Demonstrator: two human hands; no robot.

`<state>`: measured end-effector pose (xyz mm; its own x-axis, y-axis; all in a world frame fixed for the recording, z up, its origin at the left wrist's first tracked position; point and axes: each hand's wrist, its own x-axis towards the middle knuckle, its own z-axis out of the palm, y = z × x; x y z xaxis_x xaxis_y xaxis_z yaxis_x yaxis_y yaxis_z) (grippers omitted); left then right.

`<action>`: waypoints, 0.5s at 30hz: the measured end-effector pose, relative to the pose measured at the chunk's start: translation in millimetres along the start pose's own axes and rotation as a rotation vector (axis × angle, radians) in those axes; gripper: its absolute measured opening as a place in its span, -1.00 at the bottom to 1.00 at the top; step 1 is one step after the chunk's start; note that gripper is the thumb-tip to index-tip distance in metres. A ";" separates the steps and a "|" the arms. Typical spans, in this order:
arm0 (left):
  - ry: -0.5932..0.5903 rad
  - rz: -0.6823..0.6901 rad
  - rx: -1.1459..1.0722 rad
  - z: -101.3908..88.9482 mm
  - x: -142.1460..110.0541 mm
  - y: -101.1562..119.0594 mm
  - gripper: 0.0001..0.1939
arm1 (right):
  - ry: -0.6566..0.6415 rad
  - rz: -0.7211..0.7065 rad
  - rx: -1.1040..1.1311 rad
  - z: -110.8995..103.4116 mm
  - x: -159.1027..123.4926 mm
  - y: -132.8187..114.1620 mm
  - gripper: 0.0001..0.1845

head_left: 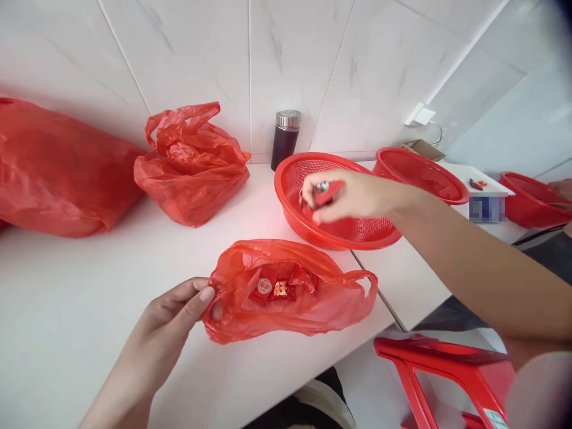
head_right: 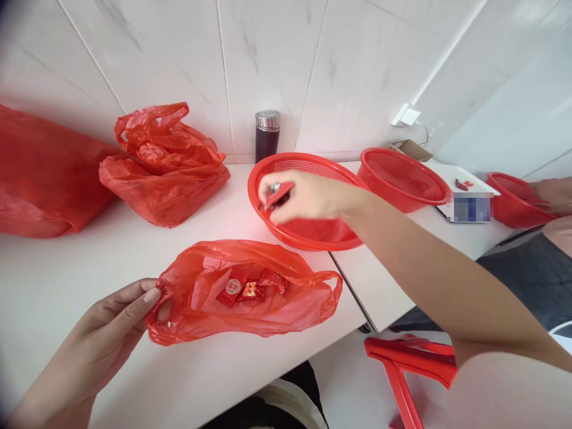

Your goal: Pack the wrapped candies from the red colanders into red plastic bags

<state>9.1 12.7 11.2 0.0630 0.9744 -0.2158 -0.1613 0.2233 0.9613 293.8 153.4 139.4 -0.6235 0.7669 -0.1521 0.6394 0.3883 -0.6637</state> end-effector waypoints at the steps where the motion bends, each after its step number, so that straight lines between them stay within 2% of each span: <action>1: -0.016 -0.004 -0.005 0.6 -0.1 0.4 -0.79 | -0.081 -0.042 0.041 13.6 -11.3 -14.3 -0.80; 3: -0.058 -0.020 -0.004 1.6 0.0 1.9 -0.74 | -0.209 -0.083 0.051 46.9 -24.1 -31.4 -0.80; 5: -0.087 -0.034 -0.008 1.9 0.0 4.3 -0.69 | -0.189 -0.106 0.037 78.5 -24.2 -33.2 -0.83; 7: -0.088 -0.043 -0.021 2.0 -0.8 6.8 -0.68 | -0.111 -0.146 0.042 98.2 -17.6 -25.2 -0.81; 9: -0.076 -0.050 -0.033 2.3 -2.2 9.2 -0.66 | -0.061 -0.181 0.052 102.8 -12.3 -15.4 -0.73; 11: -0.069 -0.054 -0.051 3.0 -3.9 11.4 -0.65 | -0.056 -0.185 0.037 96.8 -13.9 -9.3 -0.61; 13: -0.064 -0.054 -0.076 3.4 -5.4 13.3 -0.64 | -0.047 -0.157 -0.004 87.2 -23.1 -7.8 -0.50; 15: -0.043 -0.054 -0.103 2.3 -6.8 14.9 -0.61 | -0.035 -0.116 -0.063 78.9 -38.7 -8.7 -0.50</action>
<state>8.5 9.3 27.3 0.1163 0.9593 -0.2572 -0.2568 0.2792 0.9253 276.9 80.0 93.2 -0.7097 0.6970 -0.1027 0.5880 0.5056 -0.6314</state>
